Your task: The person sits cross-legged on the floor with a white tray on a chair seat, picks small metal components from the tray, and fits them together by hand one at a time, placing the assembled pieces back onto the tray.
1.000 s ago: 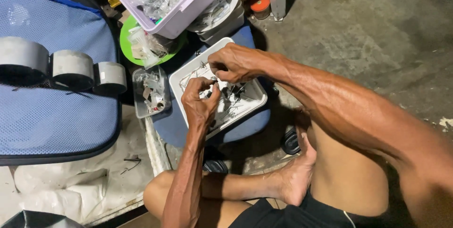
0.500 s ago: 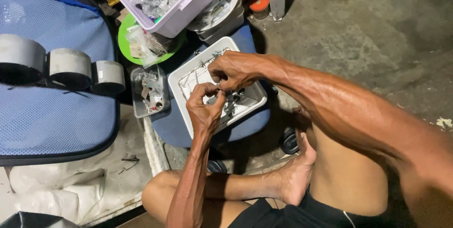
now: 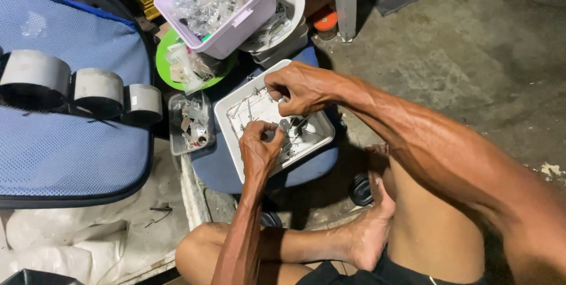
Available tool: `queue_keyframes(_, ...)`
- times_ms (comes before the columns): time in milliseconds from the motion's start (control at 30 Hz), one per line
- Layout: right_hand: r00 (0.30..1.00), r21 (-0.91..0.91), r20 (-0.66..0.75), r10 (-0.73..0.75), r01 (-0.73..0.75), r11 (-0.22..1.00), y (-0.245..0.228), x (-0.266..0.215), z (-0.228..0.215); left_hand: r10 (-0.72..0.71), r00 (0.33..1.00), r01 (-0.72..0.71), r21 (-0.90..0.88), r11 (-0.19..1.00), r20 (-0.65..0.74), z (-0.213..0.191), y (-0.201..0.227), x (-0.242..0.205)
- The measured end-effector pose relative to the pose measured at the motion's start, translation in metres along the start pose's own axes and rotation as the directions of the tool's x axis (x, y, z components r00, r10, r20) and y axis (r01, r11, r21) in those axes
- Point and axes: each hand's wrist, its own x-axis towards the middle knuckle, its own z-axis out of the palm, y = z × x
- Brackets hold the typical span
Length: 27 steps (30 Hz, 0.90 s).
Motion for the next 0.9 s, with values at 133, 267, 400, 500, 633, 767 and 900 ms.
queue_keyframes(133, 0.989, -0.129, 0.136, 0.054, -0.037, 0.991, 0.018, -0.007, 0.009, 0.009, 0.998, -0.013, -0.070, 0.997, -0.060, -0.003, 0.012, 0.022)
queue_keyframes(267, 0.945, -0.325, 0.262, 0.196, -0.105, 0.940, 0.054, -0.002, 0.032, 0.171, 0.985, -0.169, 0.059, 0.984, -0.035, 0.014, -0.023, 0.062)
queue_keyframes(400, 0.940, -0.446, 0.202, 0.277, -0.163, 0.880, 0.053, 0.004, 0.021, 0.247, 0.964, -0.265, 0.251, 0.931, 0.102, 0.037, -0.067, 0.093)
queue_keyframes(500, 0.942, -0.458, 0.146, 0.303, -0.207, 0.865, 0.077, 0.007, 0.030, 0.195, 0.979, -0.204, 0.241, 0.949, 0.058, 0.043, -0.078, 0.093)
queue_keyframes(633, 0.956, -0.452, 0.107, 0.275, -0.199, 0.869, 0.064, 0.005, 0.018, 0.104, 0.993, -0.110, 0.117, 0.987, 0.053, 0.019, -0.032, 0.066)
queue_keyframes(767, 0.999, -0.331, 0.042, -0.026, 0.039, 0.943, 0.040, 0.006, 0.017, -0.043, 0.995, 0.059, -0.194, 0.979, 0.086, -0.006, 0.003, 0.038)
queue_keyframes(900, 0.977, -0.214, 0.070, -0.203, 0.214, 0.953, 0.023, 0.005, 0.027, -0.186, 0.977, 0.213, -0.436, 0.874, 0.104, -0.021, 0.016, 0.028)
